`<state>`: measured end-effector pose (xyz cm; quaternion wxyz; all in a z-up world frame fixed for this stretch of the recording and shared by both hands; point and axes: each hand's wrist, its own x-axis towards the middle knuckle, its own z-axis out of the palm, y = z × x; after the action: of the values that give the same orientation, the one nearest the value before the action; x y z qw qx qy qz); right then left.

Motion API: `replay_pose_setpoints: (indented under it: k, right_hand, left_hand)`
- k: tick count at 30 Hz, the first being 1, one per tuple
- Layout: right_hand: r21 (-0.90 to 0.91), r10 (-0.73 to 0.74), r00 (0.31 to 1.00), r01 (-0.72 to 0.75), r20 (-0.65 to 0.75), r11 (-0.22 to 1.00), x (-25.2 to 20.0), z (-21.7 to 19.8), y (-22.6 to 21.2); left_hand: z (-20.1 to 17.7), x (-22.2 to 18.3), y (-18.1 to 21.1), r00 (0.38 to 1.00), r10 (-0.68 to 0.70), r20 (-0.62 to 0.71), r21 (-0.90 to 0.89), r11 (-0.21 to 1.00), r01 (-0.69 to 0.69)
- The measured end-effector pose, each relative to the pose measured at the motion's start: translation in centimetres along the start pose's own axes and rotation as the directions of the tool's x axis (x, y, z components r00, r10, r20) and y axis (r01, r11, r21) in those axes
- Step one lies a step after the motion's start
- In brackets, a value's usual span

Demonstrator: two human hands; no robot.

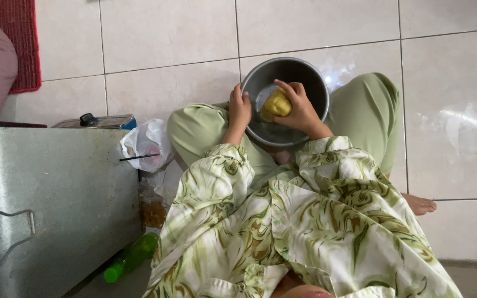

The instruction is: Kneading a ball of yellow dough in a metal bowl by hand while sitting on a tiled floor.

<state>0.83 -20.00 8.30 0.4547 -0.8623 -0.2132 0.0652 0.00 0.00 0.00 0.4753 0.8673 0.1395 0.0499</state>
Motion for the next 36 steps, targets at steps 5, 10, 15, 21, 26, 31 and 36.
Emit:
replay_pose_setpoints:
  k: [5, 10, 15, 21, 26, 31, 36]
  right_hand:
    - [-0.142, 0.036, 0.999, -0.032, 0.025, 0.989, -0.1, 0.7, 1.8]
    - [-0.223, 0.013, 1.000, -0.015, -0.009, 0.975, -0.4, 1.4, 0.9]
    - [-0.156, 0.052, 0.998, -0.056, -0.034, 0.986, 0.7, 1.1, 0.1]
    - [0.100, 0.026, 0.980, -0.006, -0.198, 0.995, 0.7, 0.1, 2.6]
    - [0.482, 0.296, 0.953, -0.287, 0.059, 0.828, 0.0, -3.1, -1.0]
    - [-0.171, 0.364, 0.931, -0.359, -0.002, 0.917, 0.6, 1.0, 7.9]
    - [-0.627, 0.259, 0.922, -0.024, 0.287, 0.778, -0.7, 3.4, 5.1]
  left_hand:
    - [0.5, 0.1, -0.5, 1.000, -0.023, -0.007, 0.014, 1.000, 0.023]
    - [0.5, 0.1, -0.5, 1.000, -0.023, -0.005, 0.035, 0.999, 0.024]
    - [0.3, 0.3, -0.8, 1.000, -0.018, 0.018, 0.053, 0.998, 0.017]
    - [0.6, 0.1, -1.0, 0.999, -0.034, -0.001, 0.047, 0.998, 0.034]
    - [0.1, 0.0, -0.3, 0.997, -0.073, 0.029, -0.025, 0.997, 0.074]
    - [0.1, 0.2, -0.2, 0.997, -0.068, 0.021, 0.031, 0.997, 0.067]
    - [0.2, -0.1, 0.3, 0.999, -0.048, 0.020, -0.002, 0.999, 0.048]
